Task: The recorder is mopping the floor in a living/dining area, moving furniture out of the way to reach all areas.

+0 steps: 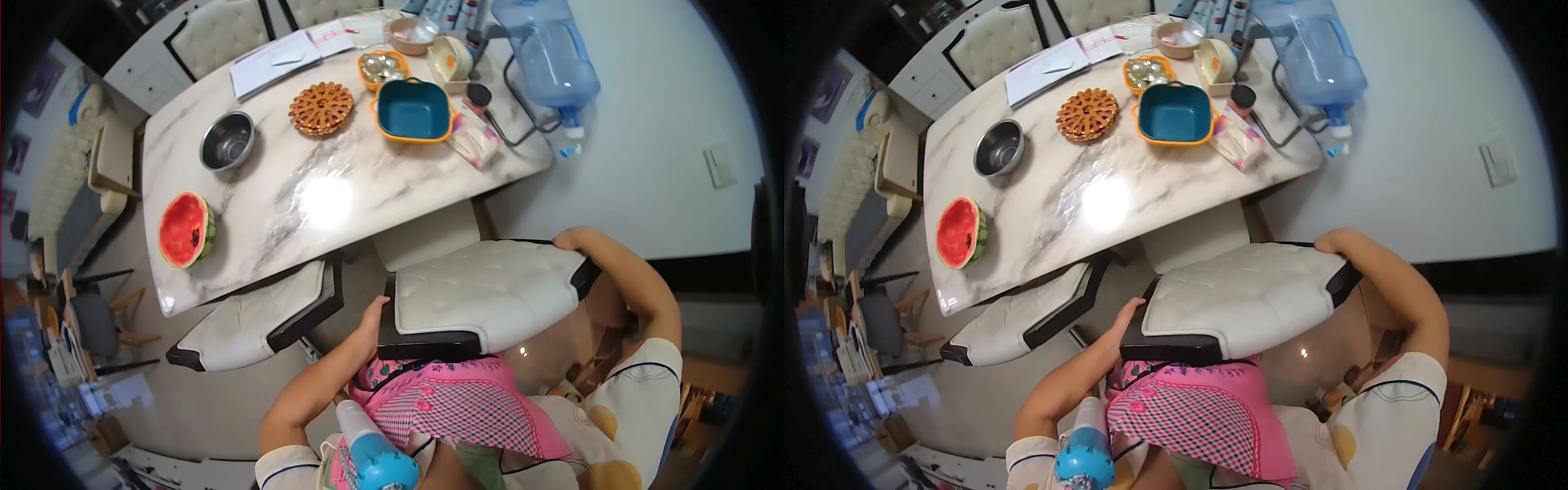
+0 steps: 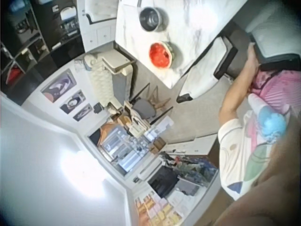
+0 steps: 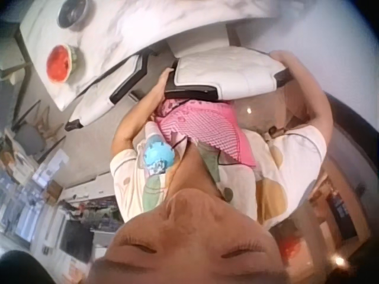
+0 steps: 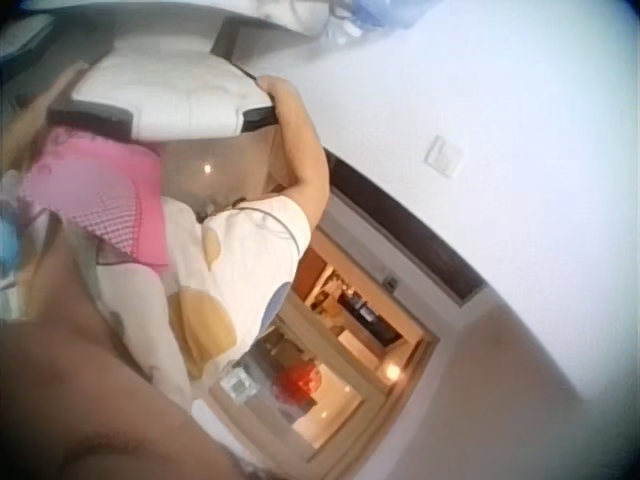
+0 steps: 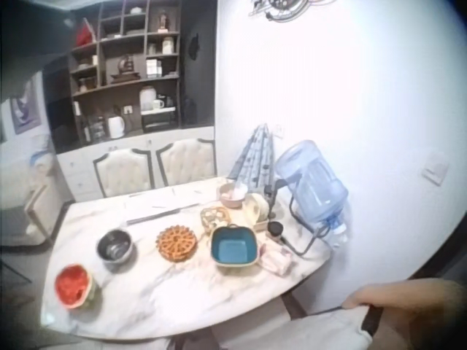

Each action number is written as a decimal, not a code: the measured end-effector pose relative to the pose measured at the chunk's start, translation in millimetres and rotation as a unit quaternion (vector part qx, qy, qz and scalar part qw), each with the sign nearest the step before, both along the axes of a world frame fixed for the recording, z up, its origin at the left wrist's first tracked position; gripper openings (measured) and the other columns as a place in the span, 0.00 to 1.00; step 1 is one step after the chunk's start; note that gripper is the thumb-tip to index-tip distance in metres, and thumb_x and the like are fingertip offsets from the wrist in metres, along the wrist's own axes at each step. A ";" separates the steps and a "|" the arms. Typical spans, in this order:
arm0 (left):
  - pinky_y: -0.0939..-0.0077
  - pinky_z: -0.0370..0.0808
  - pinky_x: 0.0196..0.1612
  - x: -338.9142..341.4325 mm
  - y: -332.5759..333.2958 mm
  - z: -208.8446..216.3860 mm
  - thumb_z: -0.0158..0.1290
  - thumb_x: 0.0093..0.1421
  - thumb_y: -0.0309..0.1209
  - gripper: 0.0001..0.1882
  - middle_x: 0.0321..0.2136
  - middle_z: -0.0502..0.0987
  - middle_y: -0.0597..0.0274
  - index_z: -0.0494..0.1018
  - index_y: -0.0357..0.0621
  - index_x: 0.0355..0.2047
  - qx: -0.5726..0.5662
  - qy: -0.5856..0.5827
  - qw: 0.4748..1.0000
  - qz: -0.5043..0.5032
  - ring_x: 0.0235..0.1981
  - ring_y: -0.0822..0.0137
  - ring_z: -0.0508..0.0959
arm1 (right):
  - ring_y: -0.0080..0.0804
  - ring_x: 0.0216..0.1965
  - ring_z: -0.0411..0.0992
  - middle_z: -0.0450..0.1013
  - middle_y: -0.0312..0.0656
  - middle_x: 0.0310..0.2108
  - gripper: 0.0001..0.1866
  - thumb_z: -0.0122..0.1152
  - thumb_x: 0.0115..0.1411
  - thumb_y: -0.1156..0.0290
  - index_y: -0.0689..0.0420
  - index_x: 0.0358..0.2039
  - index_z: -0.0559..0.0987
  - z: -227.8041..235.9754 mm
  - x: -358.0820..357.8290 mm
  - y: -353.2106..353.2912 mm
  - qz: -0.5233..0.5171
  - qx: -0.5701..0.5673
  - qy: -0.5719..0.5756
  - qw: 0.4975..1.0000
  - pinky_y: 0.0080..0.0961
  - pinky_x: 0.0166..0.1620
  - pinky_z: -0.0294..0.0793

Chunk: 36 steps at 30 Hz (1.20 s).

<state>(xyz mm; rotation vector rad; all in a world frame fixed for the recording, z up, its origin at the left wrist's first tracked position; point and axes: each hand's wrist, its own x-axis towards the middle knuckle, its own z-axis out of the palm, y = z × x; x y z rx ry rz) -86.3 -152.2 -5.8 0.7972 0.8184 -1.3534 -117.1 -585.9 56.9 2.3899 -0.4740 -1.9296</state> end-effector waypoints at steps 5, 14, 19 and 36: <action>0.69 0.72 0.34 19.5 -12.1 -33.1 0.40 0.49 0.42 0.21 0.29 0.72 0.52 0.67 0.38 0.36 0.007 -0.048 0.996 0.078 0.29 0.59 0.74 | 0.42 0.41 0.67 0.67 0.50 0.41 0.20 0.35 0.51 0.63 0.59 0.39 0.71 -26.4 40.4 -0.4 0.019 0.016 -0.082 0.996 0.34 0.43 0.65; 0.67 0.71 0.25 58.2 -37.4 -16.1 0.45 0.48 0.40 0.16 0.24 0.71 0.58 0.67 0.40 0.30 0.185 -0.155 0.970 0.041 0.24 0.62 0.71 | 0.41 0.44 0.64 0.67 0.49 0.41 0.21 0.37 0.51 0.62 0.61 0.39 0.71 -116.6 74.0 -73.3 -0.035 0.004 -0.167 0.985 0.32 0.45 0.62; 0.77 0.68 0.19 52.5 4.3 -70.6 0.40 0.52 0.50 0.23 0.20 0.70 0.62 0.66 0.41 0.30 0.067 -0.216 0.967 -0.115 0.18 0.70 0.71 | 0.41 0.41 0.66 0.68 0.48 0.38 0.18 0.47 0.49 0.66 0.61 0.39 0.70 -2.1 93.3 38.3 0.143 -0.172 -0.361 0.905 0.30 0.44 0.63; 0.66 0.67 0.37 -129.3 181.7 -114.6 0.47 0.40 0.28 0.09 0.26 0.71 0.50 0.68 0.40 0.24 0.322 -0.699 0.633 -0.080 0.33 0.49 0.70 | 0.46 0.44 0.63 0.68 0.48 0.36 0.18 0.63 0.40 0.67 0.58 0.32 0.70 105.1 23.1 384.6 -0.032 0.828 -0.091 0.552 0.42 0.50 0.53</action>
